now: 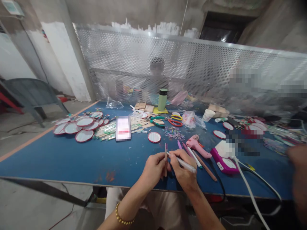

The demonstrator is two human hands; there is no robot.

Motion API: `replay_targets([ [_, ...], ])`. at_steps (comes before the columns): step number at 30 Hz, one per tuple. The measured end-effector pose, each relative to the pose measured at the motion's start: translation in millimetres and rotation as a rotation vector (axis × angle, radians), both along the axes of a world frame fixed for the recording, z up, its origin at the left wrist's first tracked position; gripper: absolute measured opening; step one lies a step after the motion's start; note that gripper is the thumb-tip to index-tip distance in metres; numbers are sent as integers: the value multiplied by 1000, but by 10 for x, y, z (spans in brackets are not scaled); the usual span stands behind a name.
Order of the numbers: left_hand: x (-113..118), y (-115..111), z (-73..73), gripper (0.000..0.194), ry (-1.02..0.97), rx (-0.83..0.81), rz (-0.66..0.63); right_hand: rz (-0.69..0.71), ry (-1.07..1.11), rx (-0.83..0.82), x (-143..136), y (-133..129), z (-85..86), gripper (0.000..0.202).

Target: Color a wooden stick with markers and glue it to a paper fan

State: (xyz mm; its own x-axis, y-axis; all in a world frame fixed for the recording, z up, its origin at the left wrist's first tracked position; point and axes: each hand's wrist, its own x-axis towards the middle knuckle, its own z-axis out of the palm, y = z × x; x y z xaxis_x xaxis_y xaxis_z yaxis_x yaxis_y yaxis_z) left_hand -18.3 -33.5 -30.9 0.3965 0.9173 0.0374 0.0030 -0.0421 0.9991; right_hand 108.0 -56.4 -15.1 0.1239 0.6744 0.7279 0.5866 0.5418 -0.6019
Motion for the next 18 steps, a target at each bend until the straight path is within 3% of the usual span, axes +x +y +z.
replay_targets([
  [12,0,19,16,43,-54,-72,1,-84,69,48,26,-3,-71,13],
  [18,14,8,-3,35,-21,-55,50,-212,158,-21,413,-27,-40,17],
])
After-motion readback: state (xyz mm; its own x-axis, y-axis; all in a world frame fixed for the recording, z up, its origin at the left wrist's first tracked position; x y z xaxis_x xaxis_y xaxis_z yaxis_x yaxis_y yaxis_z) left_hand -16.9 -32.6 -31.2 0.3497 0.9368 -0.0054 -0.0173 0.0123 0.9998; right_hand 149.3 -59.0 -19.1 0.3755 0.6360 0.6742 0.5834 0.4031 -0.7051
